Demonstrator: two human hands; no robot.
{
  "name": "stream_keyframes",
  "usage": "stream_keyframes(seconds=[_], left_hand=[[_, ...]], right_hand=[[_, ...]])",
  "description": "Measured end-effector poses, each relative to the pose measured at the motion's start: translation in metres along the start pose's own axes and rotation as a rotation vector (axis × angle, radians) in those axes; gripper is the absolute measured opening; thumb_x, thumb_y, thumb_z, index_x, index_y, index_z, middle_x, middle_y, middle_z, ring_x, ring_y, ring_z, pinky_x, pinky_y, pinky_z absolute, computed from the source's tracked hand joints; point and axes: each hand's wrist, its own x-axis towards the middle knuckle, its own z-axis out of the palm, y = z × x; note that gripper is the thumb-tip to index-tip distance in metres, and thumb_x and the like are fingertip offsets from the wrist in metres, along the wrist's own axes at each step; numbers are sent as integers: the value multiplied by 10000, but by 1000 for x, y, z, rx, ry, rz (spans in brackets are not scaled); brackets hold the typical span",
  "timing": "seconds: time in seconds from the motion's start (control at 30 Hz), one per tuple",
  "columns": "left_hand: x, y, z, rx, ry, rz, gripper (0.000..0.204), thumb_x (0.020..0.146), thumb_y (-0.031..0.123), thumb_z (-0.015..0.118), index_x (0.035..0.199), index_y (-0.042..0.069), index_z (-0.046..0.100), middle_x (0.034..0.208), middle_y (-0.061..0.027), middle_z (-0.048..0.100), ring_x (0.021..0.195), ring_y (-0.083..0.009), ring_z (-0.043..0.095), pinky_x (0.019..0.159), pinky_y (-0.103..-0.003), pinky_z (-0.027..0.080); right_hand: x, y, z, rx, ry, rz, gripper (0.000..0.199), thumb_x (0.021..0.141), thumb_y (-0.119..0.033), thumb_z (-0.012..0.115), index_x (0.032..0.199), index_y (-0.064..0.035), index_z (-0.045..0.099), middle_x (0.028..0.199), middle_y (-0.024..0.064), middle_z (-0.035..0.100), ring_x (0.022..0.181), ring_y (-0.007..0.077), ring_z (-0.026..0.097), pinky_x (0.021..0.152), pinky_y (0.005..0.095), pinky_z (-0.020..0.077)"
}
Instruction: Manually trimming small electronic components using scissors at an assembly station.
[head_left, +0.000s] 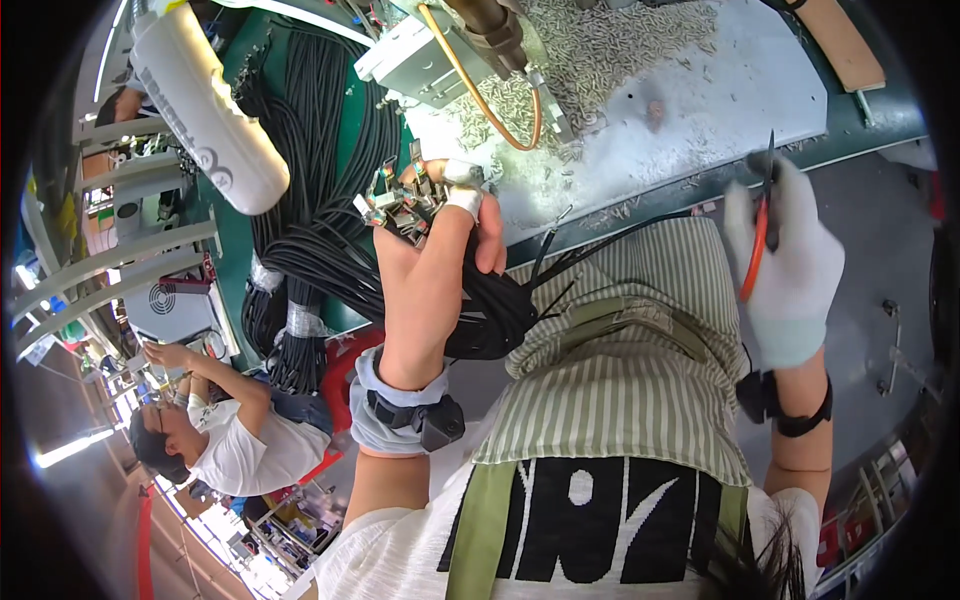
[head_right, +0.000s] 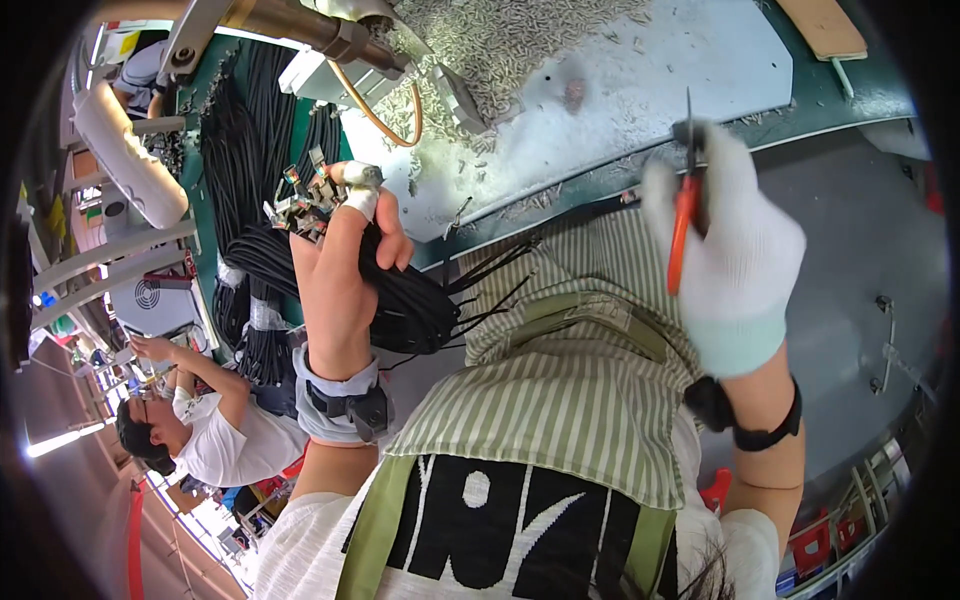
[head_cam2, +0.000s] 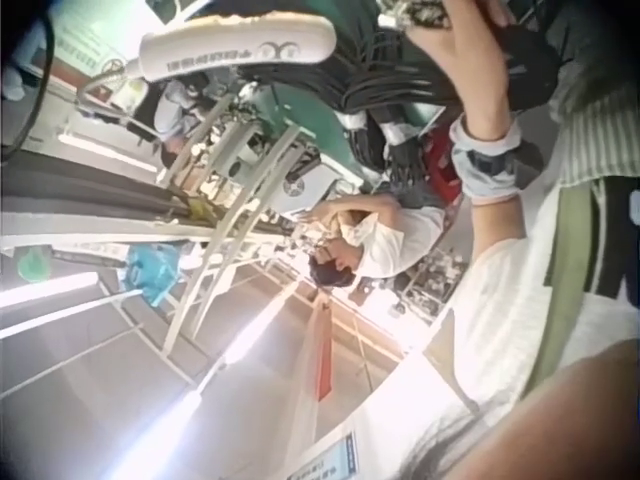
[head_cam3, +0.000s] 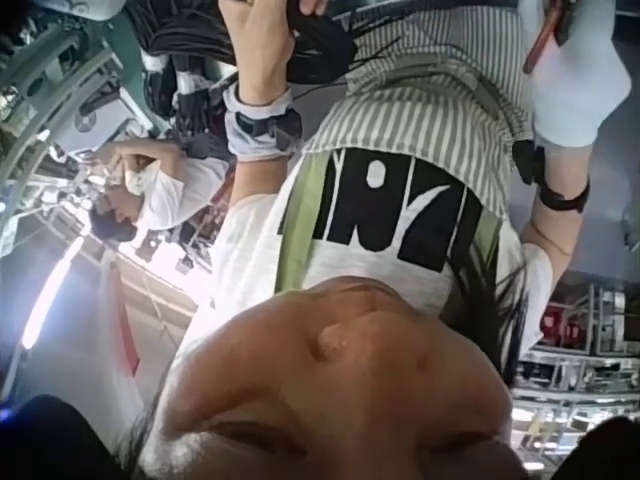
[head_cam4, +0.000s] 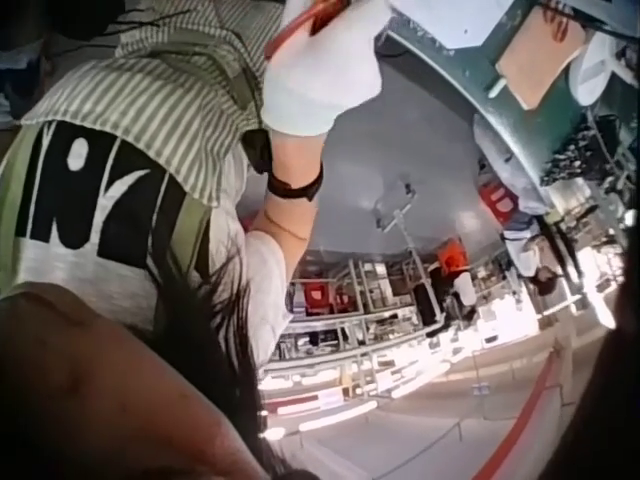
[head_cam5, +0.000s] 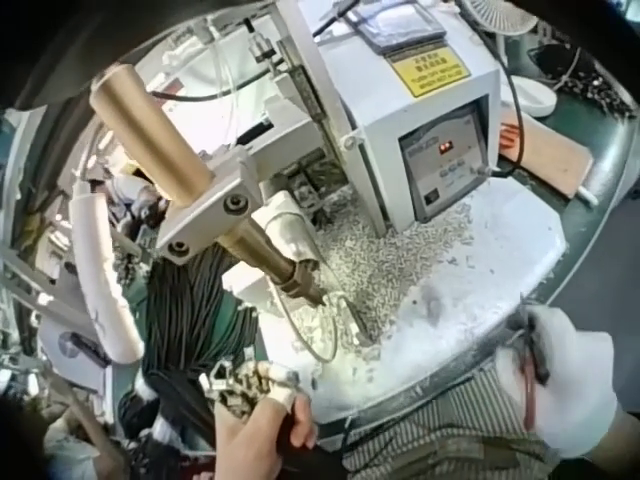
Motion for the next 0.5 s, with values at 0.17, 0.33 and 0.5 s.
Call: stream_keyframes(seconds=[0.17,0.33,0.5], left_hand=[[-8,2,13,-30,26,-3,77,856,-34,446,876,-34,520,697,-82,564,507,-101,470,489,-260,436],[-21,6,18,2,18,4,131,852,-58,466,974,-28,505,737,-83,590,546,-98,498,499,-252,436],[-24,4,18,213,-259,-3,260,844,-61,504,1100,-23,481,821,-108,634,668,-120,589,544,-236,457]], right_hand=[[-7,-41,-7,662,-581,333,250,842,-248,640,801,-4,603,532,113,500,486,234,560,480,305,437],[10,-44,16,974,-919,464,265,863,-214,576,728,15,576,470,72,505,449,121,532,432,269,409],[23,-37,-13,1374,-846,710,258,869,-186,557,710,17,568,492,35,541,420,98,511,407,247,395]])
